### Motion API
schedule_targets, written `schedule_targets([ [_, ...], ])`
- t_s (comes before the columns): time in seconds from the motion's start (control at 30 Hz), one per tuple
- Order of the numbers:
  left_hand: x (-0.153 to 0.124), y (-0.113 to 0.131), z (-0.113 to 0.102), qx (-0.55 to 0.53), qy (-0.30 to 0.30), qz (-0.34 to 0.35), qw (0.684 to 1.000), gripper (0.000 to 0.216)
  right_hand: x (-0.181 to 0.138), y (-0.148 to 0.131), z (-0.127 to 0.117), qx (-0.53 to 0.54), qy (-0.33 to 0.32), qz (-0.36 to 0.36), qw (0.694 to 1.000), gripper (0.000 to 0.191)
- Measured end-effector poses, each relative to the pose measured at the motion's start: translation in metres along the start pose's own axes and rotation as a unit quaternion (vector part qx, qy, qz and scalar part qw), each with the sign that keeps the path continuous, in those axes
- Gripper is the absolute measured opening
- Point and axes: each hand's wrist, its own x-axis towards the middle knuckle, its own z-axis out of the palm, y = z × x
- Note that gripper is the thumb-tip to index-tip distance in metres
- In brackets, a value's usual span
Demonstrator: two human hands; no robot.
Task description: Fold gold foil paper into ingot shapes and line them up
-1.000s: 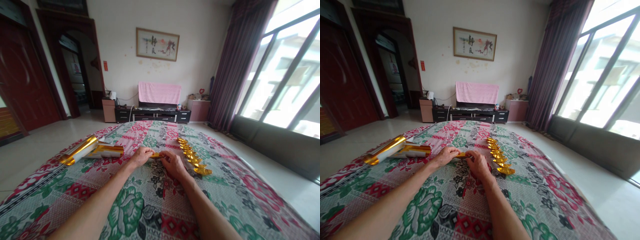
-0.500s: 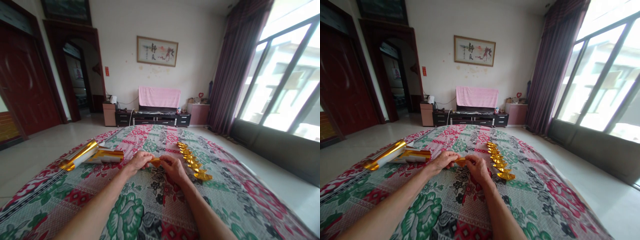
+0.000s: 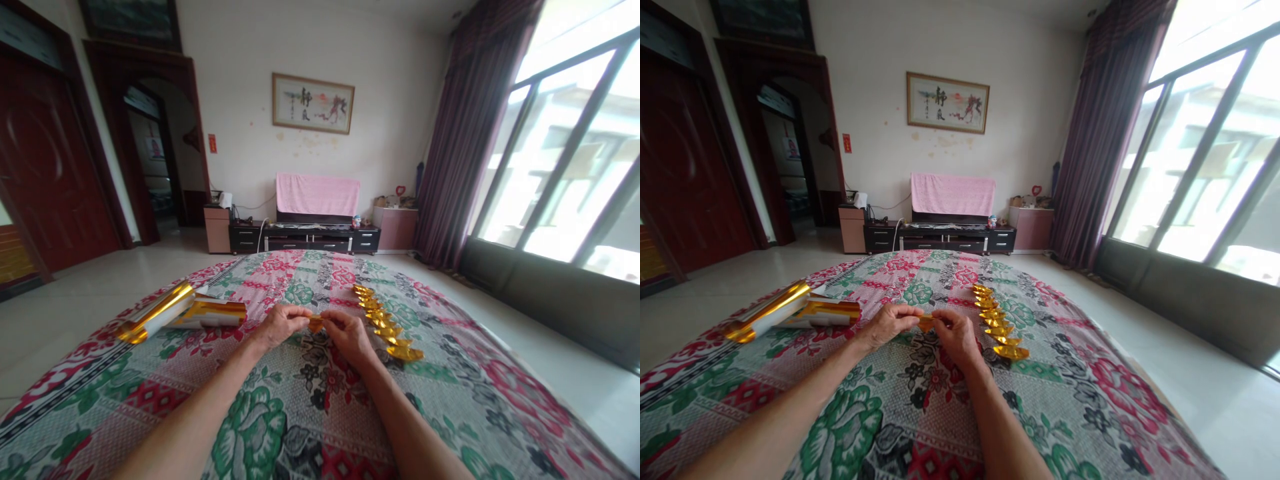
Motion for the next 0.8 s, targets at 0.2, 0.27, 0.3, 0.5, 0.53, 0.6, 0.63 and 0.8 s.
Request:
schedule_targets([
  [0.2,0.0003,-0.002,-0.0013,0.085,0.018,0.061,0.994,0.031,0.0003,-0.0003,-0.0004,-0.011,0.008,-0.004,1.0,0.022],
  [0.27,0.0004,-0.0026,-0.0011,0.099,0.016,0.067,0.993,0.031,0.0007,0.0009,-0.0003,-0.018,0.013,-0.003,1.0,0.022],
  [0.3,0.0004,-0.0028,-0.0008,0.105,0.014,0.067,0.992,0.03,0.001,0.0018,-0.0001,-0.021,0.015,-0.003,1.0,0.022],
  [0.5,0.0017,-0.0045,0.0025,0.129,0.036,0.084,0.987,0.028,0.0016,0.0059,0.001,-0.03,0.023,-0.005,0.999,0.022],
  [0.53,0.0018,-0.0046,0.003,0.138,0.042,0.096,0.985,0.027,0.0015,0.0059,0.0009,-0.032,0.024,-0.005,0.999,0.022],
  [0.6,0.0016,-0.0043,0.0039,0.155,0.056,0.124,0.978,0.024,0.0012,0.0056,0.0007,-0.034,0.024,-0.002,0.999,0.022],
  [0.63,0.0014,-0.0041,0.0042,0.162,0.06,0.137,0.975,0.023,0.0011,0.0055,0.0005,-0.034,0.023,-0.001,0.999,0.023],
  [0.8,0.002,-0.0063,0.0076,0.126,0.064,0.137,0.98,0.021,0.0008,0.0054,0.0004,-0.02,0.012,0.003,1.0,0.023],
])
